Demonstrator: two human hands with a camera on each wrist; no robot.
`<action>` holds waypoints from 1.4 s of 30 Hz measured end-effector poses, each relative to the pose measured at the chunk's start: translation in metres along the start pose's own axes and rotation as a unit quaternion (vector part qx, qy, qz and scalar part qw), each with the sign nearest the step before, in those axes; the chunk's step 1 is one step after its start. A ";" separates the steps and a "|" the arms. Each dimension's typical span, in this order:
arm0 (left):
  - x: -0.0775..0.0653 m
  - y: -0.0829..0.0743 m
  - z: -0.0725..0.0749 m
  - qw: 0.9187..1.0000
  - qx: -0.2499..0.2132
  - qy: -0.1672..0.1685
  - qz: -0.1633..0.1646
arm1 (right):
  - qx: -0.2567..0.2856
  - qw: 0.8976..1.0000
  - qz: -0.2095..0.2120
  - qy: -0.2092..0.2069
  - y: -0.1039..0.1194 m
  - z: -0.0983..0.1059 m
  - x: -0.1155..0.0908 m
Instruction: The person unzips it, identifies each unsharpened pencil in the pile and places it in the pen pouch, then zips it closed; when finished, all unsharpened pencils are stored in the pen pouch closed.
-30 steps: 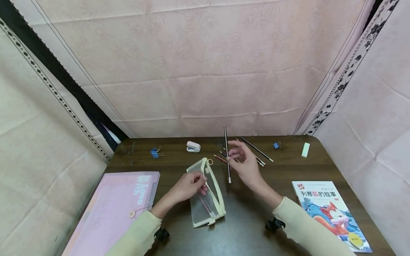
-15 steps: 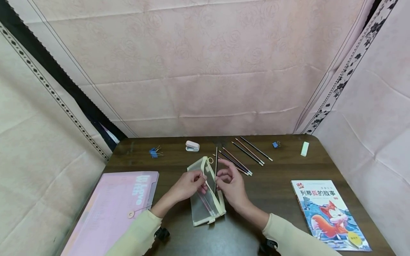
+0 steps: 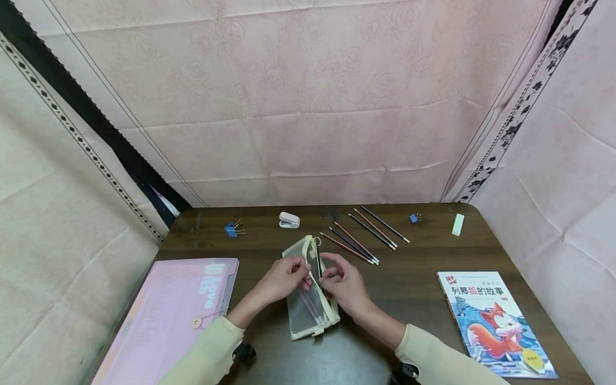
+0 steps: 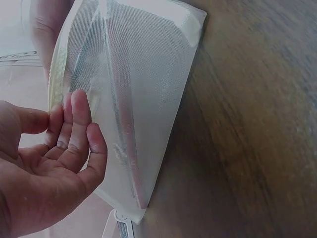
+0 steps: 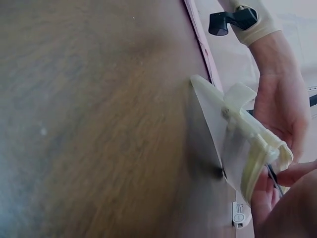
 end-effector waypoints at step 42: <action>0.003 -0.002 -0.002 0.998 0.048 -0.043 -0.026 | 0.056 0.997 -0.049 0.025 -0.005 -0.002 0.005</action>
Point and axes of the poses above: each hand's wrist, its own x-axis towards the middle knuckle, its own z-axis out of the back of the hand, y = z × x, the point moved 9 cm from there along x, towards the middle knuckle, and after that the axes turned 10 degrees about z, right-handed, at the moved point
